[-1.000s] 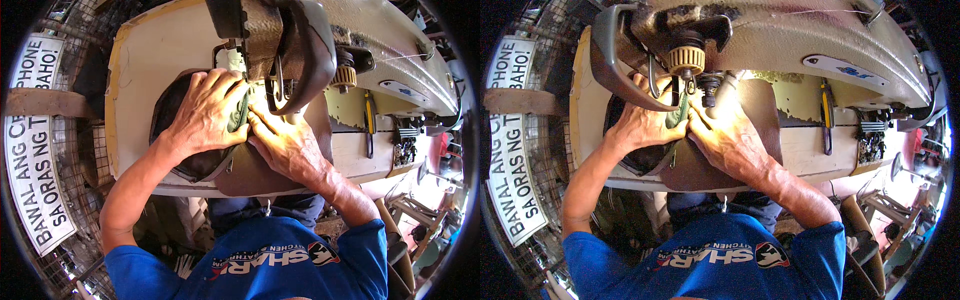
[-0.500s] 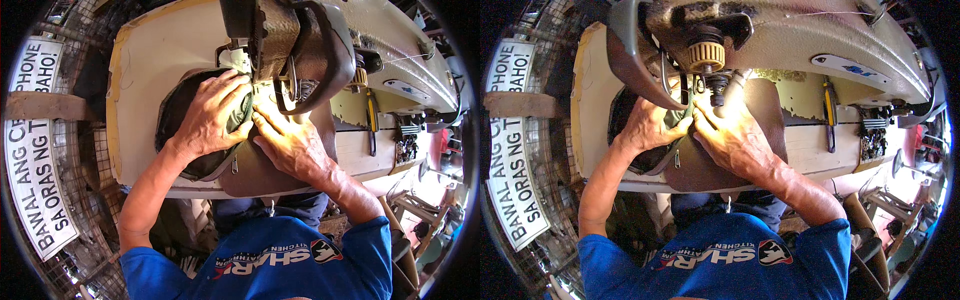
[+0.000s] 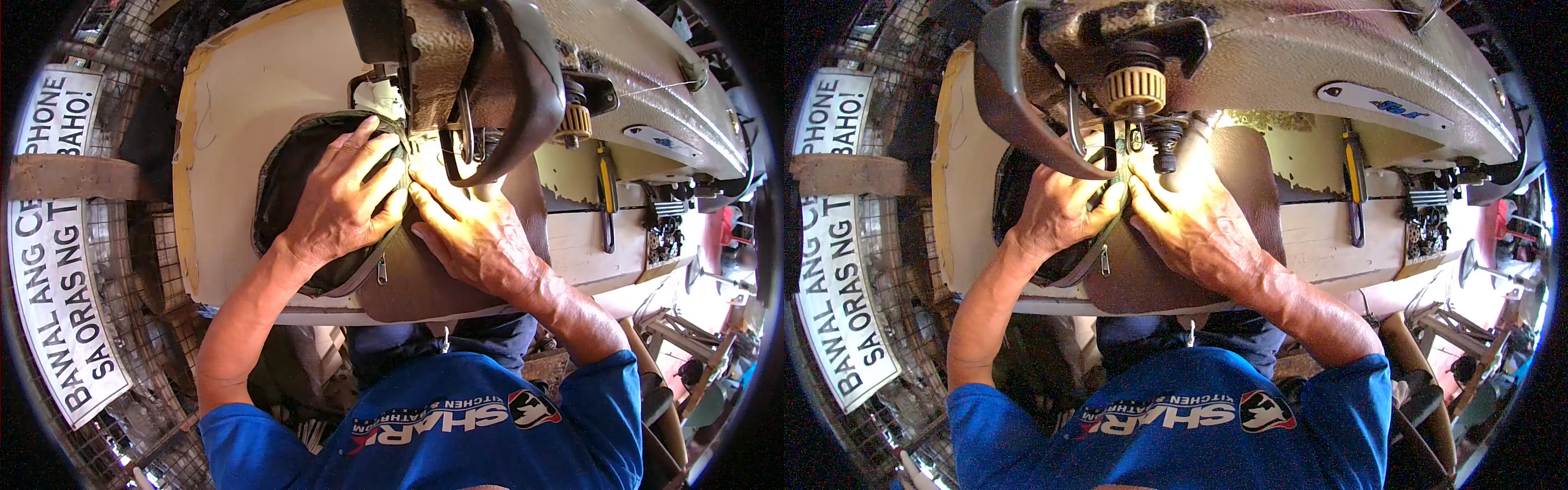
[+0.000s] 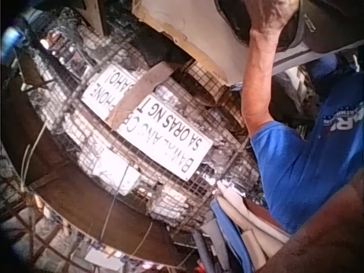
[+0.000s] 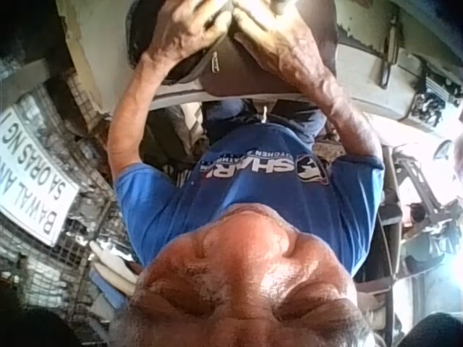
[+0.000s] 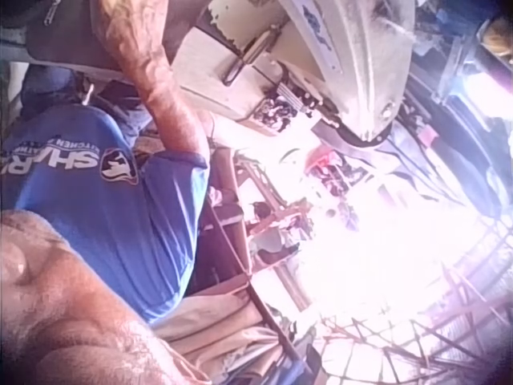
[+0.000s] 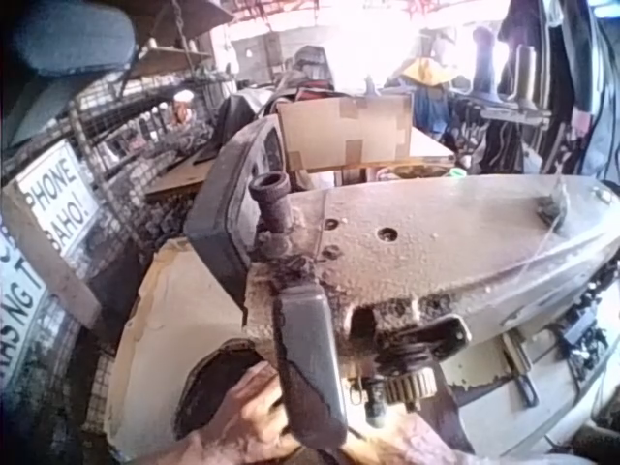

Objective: Sewing internal components or lining into a leather pouch using an industrial sewing machine.

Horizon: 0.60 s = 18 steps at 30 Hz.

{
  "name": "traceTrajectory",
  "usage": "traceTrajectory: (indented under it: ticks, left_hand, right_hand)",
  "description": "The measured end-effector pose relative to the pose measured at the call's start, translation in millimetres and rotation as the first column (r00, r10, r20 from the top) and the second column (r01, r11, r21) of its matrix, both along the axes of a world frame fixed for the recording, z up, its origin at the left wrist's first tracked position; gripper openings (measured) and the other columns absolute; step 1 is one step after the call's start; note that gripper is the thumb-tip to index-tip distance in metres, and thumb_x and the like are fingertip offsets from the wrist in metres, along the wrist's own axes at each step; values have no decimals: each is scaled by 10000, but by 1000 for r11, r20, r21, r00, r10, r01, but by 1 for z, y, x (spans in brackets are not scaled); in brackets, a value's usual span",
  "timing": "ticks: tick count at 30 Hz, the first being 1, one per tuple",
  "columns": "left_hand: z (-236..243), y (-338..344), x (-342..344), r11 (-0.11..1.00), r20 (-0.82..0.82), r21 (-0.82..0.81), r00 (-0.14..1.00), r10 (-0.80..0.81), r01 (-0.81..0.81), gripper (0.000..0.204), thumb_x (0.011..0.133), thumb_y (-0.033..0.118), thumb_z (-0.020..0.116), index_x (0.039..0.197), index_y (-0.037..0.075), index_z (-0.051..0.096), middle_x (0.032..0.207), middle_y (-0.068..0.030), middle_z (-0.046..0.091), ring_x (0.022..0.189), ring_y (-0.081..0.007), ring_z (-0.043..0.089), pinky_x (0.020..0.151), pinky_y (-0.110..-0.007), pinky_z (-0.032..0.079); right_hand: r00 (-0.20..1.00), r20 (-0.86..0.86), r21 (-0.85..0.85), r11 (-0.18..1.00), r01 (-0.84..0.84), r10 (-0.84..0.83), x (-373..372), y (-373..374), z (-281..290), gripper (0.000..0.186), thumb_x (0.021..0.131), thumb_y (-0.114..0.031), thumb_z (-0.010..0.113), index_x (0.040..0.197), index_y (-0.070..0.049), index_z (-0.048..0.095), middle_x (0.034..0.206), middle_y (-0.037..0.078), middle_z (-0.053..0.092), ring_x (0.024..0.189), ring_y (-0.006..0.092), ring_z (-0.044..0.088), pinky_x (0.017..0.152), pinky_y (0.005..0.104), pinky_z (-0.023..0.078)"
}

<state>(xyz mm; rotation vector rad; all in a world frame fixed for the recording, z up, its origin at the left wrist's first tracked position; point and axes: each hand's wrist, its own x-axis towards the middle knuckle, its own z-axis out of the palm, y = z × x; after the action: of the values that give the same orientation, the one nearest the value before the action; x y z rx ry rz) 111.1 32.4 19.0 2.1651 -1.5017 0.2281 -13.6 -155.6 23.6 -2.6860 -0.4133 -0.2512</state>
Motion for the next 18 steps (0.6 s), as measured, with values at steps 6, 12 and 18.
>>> traceTrajectory:
  ticks: [6, 12, 18]
  left_hand:
    - [4, -4, -1, 1000, 16, -11, 1000, -1, 1, 333, 784, 107, 706, 1109, 40, 694, 1182, -162, 615, 1214, -389, 575, 1003, -496, 491]
    - [9, -6, -1, 998, 33, 55, 999, -7, 5, 370, 781, 126, 710, 1141, 43, 683, 1180, -156, 600, 1212, -391, 563, 1020, -495, 472]
    - [9, -5, -5, 997, 48, 73, 999, -1, -3, 385, 795, 168, 722, 1150, 28, 668, 1178, -162, 590, 1215, -400, 555, 1013, -495, 470]
  right_hand:
    - [1000, 21, -21, 1000, -8, 8, 2, -1, -1, 394, 911, -222, 678, 1235, -6, 620, 1385, 141, 581, 1182, 312, 577, 978, 474, 448]
    - [1000, -11, -14, 1000, -6, 6, 0, 0, -2, 381, 909, -226, 679, 1218, -10, 624, 1378, 138, 584, 1194, 302, 578, 992, 474, 448]
    - [1000, 7, -19, 1000, -3, 3, 0, -1, -4, 378, 904, -229, 684, 1217, -25, 627, 1373, 129, 591, 1156, 301, 596, 964, 449, 468]
